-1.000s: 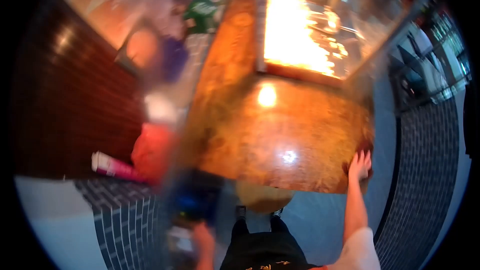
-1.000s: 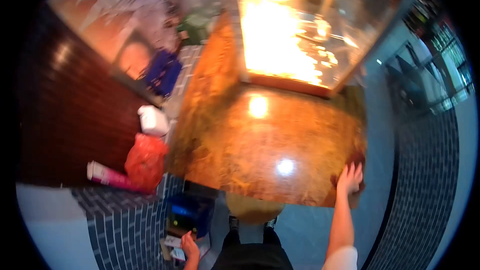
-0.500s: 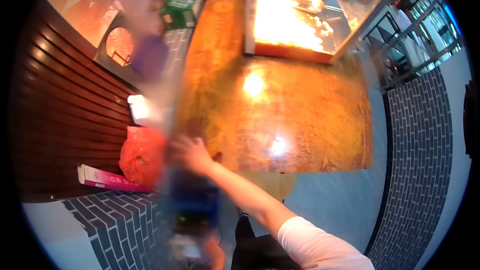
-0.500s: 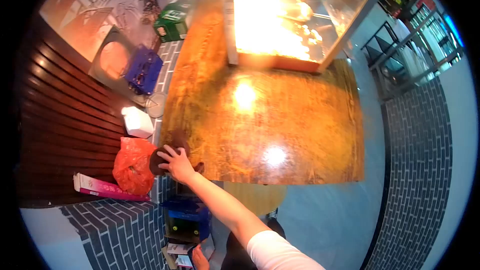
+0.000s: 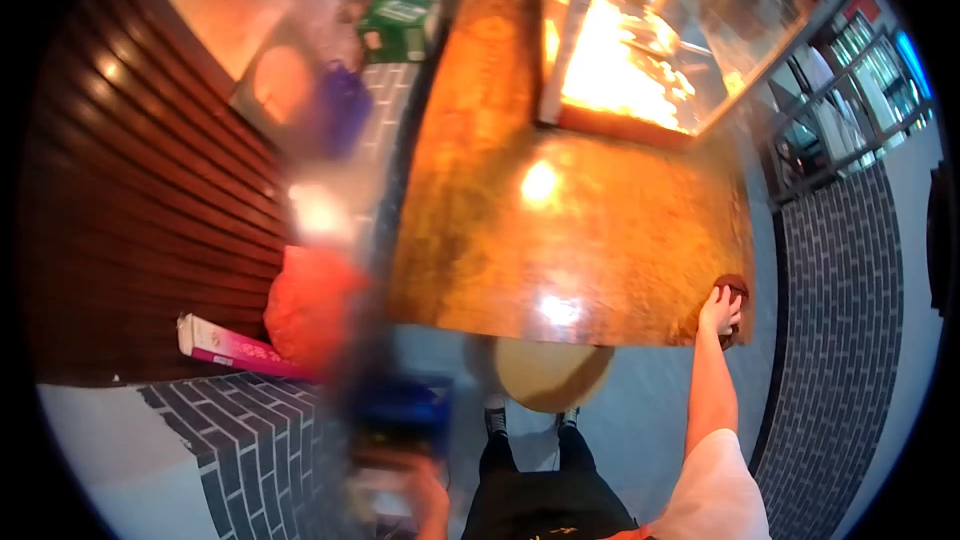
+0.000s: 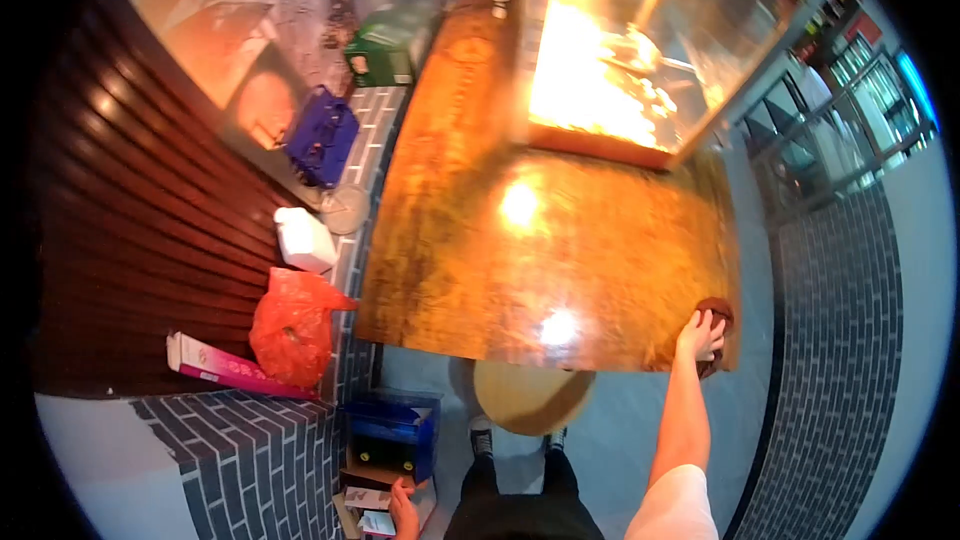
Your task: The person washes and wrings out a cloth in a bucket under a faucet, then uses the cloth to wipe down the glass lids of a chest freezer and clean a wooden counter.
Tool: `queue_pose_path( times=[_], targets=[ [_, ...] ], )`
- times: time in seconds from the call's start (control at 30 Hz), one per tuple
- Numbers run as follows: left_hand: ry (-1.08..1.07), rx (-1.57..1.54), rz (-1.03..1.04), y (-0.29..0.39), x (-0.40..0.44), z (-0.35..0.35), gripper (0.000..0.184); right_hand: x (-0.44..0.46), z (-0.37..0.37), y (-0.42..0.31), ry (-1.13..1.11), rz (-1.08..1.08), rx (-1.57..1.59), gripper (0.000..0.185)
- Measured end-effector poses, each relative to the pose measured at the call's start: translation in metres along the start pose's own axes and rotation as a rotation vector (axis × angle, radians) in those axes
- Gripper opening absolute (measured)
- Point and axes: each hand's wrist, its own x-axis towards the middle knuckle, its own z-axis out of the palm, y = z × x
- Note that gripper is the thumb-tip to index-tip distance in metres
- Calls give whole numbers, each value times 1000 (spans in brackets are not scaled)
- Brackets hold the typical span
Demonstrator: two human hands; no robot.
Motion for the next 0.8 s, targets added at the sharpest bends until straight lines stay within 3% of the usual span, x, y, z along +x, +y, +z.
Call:
queue_pose_path(
  times=[0.07,0.1,0.17,0.2,0.23,0.3,0.33,0.37,0.47,0.53,0.6,0.67,0.73,0.77,0.8],
  targets=[
    [-61,212,145,49,-21,-41,27,-23,45,-57,-29,-355,358,38],
    [-88,293,201,16,-18,-27,28,-41,63,-94,-26,-515,462,41],
    [-56,302,190,-23,-17,-13,27,-138,31,-193,-75,-870,361,48],
    [-28,318,182,-42,-17,-6,26,-189,30,-222,-182,-981,527,44],
    [5,5,8,-92,-15,28,27,-241,28,-252,-314,-1083,689,39],
    [245,-724,-268,-152,-10,69,29,-329,-71,-283,-253,-1383,925,24],
    [43,-330,-183,-175,-10,66,36,-364,-72,-279,-425,-1454,917,18],
    [-1,-164,-156,-159,-15,53,36,-385,-85,-269,-510,-1566,877,20],
    [49,-122,-192,-139,-18,49,38,-383,-83,-247,-763,-1926,704,19],
    [95,-198,-209,-128,-19,51,39,-379,-46,-230,-385,-2116,610,14],
    [158,-337,-230,-126,-21,60,41,-356,-38,-201,-218,-2160,361,16],
    [275,-530,-232,-116,-23,69,42,-317,-24,-157,-90,-2169,287,18],
    [375,-660,-222,-96,-27,79,45,-240,-64,-106,-104,-2141,141,19],
    [439,-524,-63,-78,-37,84,48,-202,-63,-77,-105,-2091,232,23],
    [420,-489,-114,-48,-49,83,49,-166,-49,-45,-105,-2034,315,28]
  ],
)
